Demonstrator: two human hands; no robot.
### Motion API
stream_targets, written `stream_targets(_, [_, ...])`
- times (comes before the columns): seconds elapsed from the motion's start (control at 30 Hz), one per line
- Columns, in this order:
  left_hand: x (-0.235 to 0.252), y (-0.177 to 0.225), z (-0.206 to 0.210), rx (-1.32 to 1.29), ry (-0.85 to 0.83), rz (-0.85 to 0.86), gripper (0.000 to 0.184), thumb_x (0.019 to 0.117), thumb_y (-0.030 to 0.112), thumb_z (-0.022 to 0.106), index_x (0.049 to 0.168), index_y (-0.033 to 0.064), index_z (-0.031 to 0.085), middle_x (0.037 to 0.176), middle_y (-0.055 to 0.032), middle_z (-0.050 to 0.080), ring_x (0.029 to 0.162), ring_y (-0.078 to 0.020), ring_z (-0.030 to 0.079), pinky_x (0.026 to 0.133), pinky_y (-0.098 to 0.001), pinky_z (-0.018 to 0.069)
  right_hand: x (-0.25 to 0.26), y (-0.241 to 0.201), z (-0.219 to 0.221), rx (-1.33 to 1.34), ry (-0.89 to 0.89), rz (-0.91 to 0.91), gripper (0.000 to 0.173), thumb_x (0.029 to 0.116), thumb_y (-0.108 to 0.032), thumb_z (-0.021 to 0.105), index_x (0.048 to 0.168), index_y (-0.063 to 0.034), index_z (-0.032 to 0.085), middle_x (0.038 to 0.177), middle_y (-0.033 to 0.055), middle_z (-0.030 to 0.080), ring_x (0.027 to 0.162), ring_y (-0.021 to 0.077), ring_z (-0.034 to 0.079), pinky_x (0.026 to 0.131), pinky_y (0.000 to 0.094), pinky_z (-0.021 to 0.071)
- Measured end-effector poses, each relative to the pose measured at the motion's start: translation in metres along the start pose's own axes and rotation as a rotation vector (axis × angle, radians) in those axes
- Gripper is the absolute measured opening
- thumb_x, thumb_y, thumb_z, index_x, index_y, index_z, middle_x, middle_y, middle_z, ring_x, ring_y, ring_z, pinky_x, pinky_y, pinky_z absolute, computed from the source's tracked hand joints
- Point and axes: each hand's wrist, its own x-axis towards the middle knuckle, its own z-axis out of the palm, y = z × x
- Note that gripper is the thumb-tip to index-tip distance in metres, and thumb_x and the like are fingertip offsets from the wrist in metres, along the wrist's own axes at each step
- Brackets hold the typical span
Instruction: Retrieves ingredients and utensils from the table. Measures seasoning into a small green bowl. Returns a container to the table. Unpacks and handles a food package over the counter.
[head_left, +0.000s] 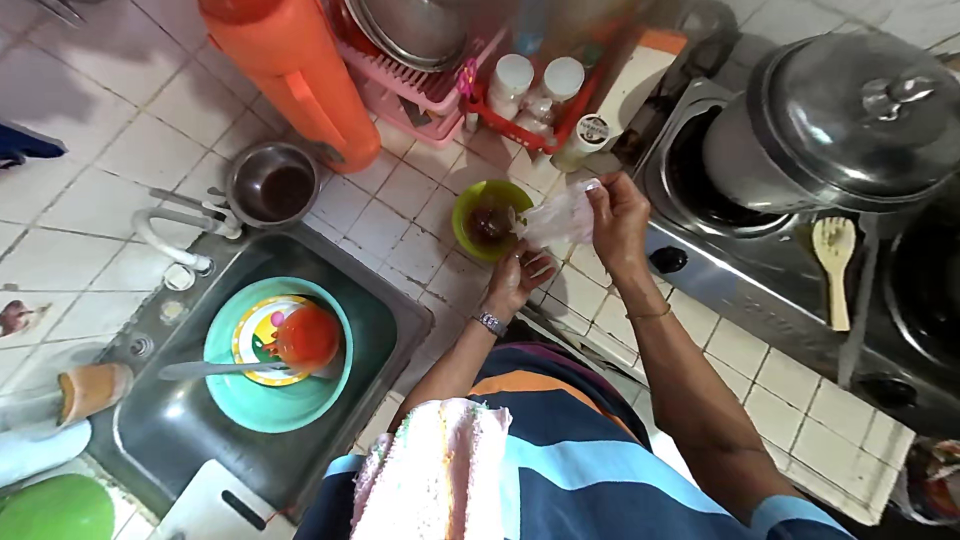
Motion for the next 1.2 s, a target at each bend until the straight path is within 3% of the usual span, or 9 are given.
stream_targets(0.1, [-0.007,0.001,-0.011,0.145,-0.138,-0.073,0.056,0.1120,0.045,0.023,0.130,0.0042,0.057,0.108,-0.0090,0.071,0.089,-0.0185,0.071,0.082,-0.0357,0.0588,0.004,-0.016,-0.004,-0.042,-0.015,-0.069,0.024,0.1090,-0.027,0.052,0.114,-0.0037,0.058,0.081,0.0081,0.060,0.062,0.0121,0.056,0.058,0.0284,0.0505])
stream_targets(0.33, [-0.015,-0.002,-0.025,0.201,-0.055,-0.187,0.039,0.1131,0.027,0.029,0.137,0.0034,0.049,0.113,-0.0118,0.068,0.091,-0.0194,0.069,0.081,-0.0360,0.0573,0.004,-0.015,0.017,-0.088,-0.104,-0.106,0.022,0.1089,-0.018,0.051,0.121,-0.0002,0.058,0.082,0.0159,0.062,0.057,0.0221,0.055,0.054,0.0387,0.0506])
stream_targets(0.53, [-0.016,-0.002,-0.028,0.228,-0.041,-0.137,0.038,0.1132,0.025,0.030,0.133,0.0030,0.053,0.111,-0.0102,0.068,0.089,-0.0177,0.069,0.078,-0.0333,0.0576,0.015,-0.026,0.011,-0.065,-0.052,-0.118,0.021,0.1075,-0.019,0.055,0.118,-0.0014,0.061,0.083,0.0134,0.064,0.059,0.0177,0.056,0.058,0.0355,0.0505])
stream_targets(0.63, [-0.016,-0.003,-0.029,0.275,-0.060,-0.104,0.041,0.1138,0.025,0.026,0.136,0.0024,0.051,0.117,-0.0100,0.067,0.095,-0.0171,0.068,0.083,-0.0334,0.0563,0.011,-0.036,0.008,-0.071,-0.006,-0.139,0.022,0.1082,-0.020,0.054,0.120,-0.0017,0.059,0.089,0.0128,0.065,0.065,0.0152,0.060,0.062,0.0317,0.0534])
stream_targets(0.77, [-0.011,-0.007,-0.027,0.209,-0.059,-0.134,0.039,0.1130,0.026,0.030,0.133,0.0032,0.055,0.115,-0.0107,0.069,0.095,-0.0192,0.069,0.083,-0.0359,0.0566,0.001,-0.017,0.028,-0.082,-0.104,-0.096,0.023,0.1089,-0.019,0.052,0.121,-0.0010,0.058,0.083,0.0165,0.062,0.058,0.0250,0.057,0.054,0.0419,0.0509])
stream_targets(0.87, [-0.012,-0.011,-0.030,0.200,-0.072,-0.136,0.039,0.1130,0.025,0.030,0.132,0.0023,0.055,0.113,-0.0108,0.067,0.094,-0.0193,0.068,0.083,-0.0353,0.0564,0.000,-0.011,0.026,-0.092,-0.088,-0.095,0.021,0.1086,-0.020,0.053,0.118,-0.0016,0.058,0.079,0.0137,0.060,0.055,0.0211,0.053,0.052,0.0381,0.0484])
stream_targets(1.1, [-0.015,-0.007,-0.028,0.252,-0.069,-0.068,0.040,0.1139,0.025,0.026,0.135,0.0019,0.052,0.115,-0.0097,0.067,0.093,-0.0170,0.068,0.083,-0.0331,0.0567,0.008,-0.036,0.010,-0.069,0.007,-0.157,0.022,0.1082,-0.021,0.054,0.118,-0.0010,0.058,0.088,0.0124,0.064,0.067,0.0160,0.062,0.063,0.0317,0.0550])
stream_targets(1.17, [-0.012,-0.013,-0.029,0.193,-0.089,-0.072,0.039,0.1132,0.026,0.029,0.133,0.0029,0.054,0.113,-0.0099,0.068,0.094,-0.0183,0.068,0.084,-0.0348,0.0568,0.007,-0.024,0.026,-0.063,-0.057,-0.115,0.024,0.1086,-0.015,0.051,0.120,0.0049,0.057,0.088,0.0194,0.064,0.068,0.0252,0.061,0.065,0.0425,0.0546])
stream_targets(1.2, [-0.011,-0.012,-0.028,0.186,-0.115,-0.071,0.039,0.1130,0.026,0.030,0.134,0.0031,0.054,0.115,-0.0100,0.068,0.096,-0.0186,0.068,0.085,-0.0354,0.0566,0.007,-0.018,0.033,-0.066,-0.068,-0.115,0.023,0.1083,-0.014,0.052,0.119,0.0051,0.058,0.085,0.0196,0.063,0.064,0.0260,0.060,0.062,0.0431,0.0536])
